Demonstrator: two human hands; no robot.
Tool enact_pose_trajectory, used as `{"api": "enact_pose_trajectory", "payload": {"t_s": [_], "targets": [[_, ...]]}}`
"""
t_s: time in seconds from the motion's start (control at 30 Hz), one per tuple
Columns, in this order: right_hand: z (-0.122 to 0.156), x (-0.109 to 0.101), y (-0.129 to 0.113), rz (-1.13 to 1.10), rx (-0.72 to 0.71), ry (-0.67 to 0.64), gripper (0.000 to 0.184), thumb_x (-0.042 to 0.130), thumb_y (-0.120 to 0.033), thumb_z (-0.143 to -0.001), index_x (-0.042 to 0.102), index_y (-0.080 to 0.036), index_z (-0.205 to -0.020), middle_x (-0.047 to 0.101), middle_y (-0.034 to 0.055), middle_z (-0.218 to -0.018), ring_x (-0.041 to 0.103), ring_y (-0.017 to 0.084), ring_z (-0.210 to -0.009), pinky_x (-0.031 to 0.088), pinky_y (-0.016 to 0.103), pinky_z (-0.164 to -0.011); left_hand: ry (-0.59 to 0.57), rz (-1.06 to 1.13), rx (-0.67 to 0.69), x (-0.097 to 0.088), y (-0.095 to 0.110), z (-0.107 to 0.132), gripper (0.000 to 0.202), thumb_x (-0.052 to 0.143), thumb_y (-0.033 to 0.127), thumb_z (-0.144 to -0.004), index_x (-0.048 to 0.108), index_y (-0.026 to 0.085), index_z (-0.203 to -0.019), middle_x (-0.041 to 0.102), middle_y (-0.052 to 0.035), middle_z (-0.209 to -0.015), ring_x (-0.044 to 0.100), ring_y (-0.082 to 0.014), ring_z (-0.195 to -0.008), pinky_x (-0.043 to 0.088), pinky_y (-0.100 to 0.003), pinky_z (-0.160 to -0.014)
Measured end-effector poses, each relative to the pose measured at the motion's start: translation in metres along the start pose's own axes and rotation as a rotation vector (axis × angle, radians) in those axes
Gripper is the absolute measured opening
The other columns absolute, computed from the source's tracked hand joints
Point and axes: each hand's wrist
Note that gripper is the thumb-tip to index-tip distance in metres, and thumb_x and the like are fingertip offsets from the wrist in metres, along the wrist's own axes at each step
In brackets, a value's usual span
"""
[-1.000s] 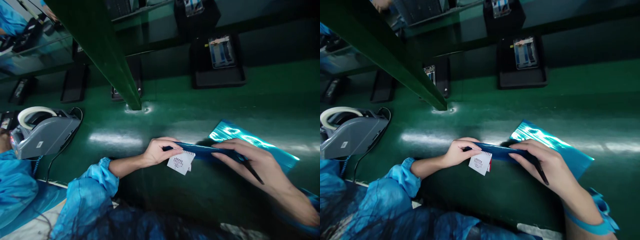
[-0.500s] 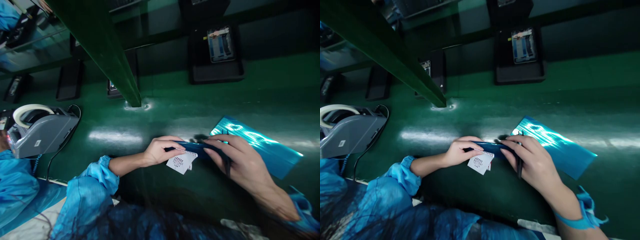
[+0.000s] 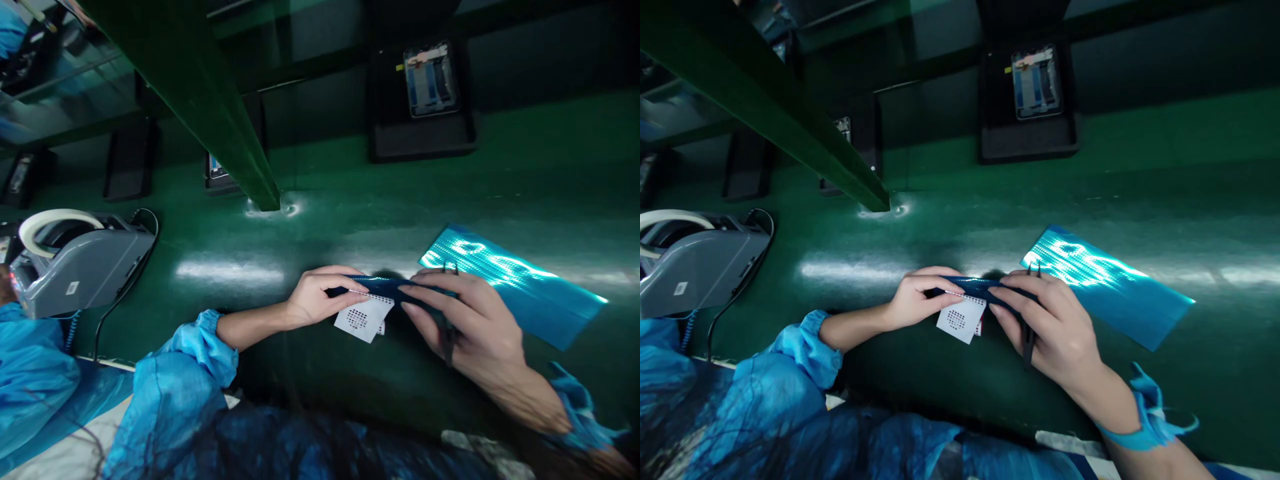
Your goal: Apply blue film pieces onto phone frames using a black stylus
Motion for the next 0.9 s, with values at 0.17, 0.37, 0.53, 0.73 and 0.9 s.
{"api": "enact_pose_trajectory", "payload": {"t_s": [0.17,0.37,0.53,0.73,0.9], "targets": [[0.002,0.01,-0.003,-0.017,-0.031,-0.055,0.014,0.071,-0.026,-0.108,0.072,-0.013,-0.113,0.074,0.0172,-0.112,0.075,0.031,-0.101,0.067,0.047,-0.081,0.007,0.013,0.0,-0.001,0.002,-0.001,0.006,0.088,0.027,-0.093,0.089,0.022,-0.096,0.089,-0.0114,-0.116,0.086,-0.0287,-0.115,0.072,-0.043,-0.11],[0.007,0.016,-0.004,-0.065,0.033,-0.044,0.003,0.069,-0.02,-0.108,0.07,-0.017,-0.109,0.074,0.0146,-0.114,0.075,0.03,-0.105,0.066,0.048,-0.086,-0.021,0.022,-0.032,-0.002,0.006,-0.002,0.007,0.091,0.028,-0.09,0.09,0.024,-0.096,0.088,-0.0117,-0.121,0.086,-0.0296,-0.114,0.071,-0.045,-0.111],[0.009,0.015,-0.003,-0.101,0.075,-0.053,0.007,0.063,-0.019,-0.11,0.068,-0.019,-0.104,0.075,0.0138,-0.115,0.075,0.028,-0.104,0.064,0.045,-0.086,-0.032,0.027,-0.078,-0.004,0.015,0.0,0.01,0.09,0.025,-0.088,0.09,0.029,-0.097,0.088,-0.0018,-0.126,0.085,-0.0274,-0.117,0.068,-0.04,-0.114],[0.007,0.015,-0.003,-0.111,0.086,-0.057,0.01,0.061,-0.017,-0.109,0.066,-0.02,-0.102,0.076,0.0127,-0.113,0.076,0.026,-0.1,0.063,0.043,-0.085,-0.044,0.036,-0.102,-0.004,0.016,-0.002,0.01,0.088,0.023,-0.086,0.091,0.029,-0.095,0.088,0.0011,-0.126,0.085,-0.0256,-0.117,0.067,-0.038,-0.114],[0.006,0.014,-0.003,-0.109,0.094,-0.064,0.011,0.06,-0.02,-0.11,0.065,-0.021,-0.1,0.077,0.0122,-0.111,0.076,0.026,-0.097,0.064,0.042,-0.082,-0.056,0.039,-0.138,-0.005,0.019,-0.003,0.009,0.089,0.027,-0.085,0.092,0.027,-0.094,0.088,0.0021,-0.126,0.084,-0.0257,-0.119,0.065,-0.036,-0.114]]}}
Point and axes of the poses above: each hand's wrist, its own z-axis away from the middle knuckle, its own x-axis out of the palm, y = z × x
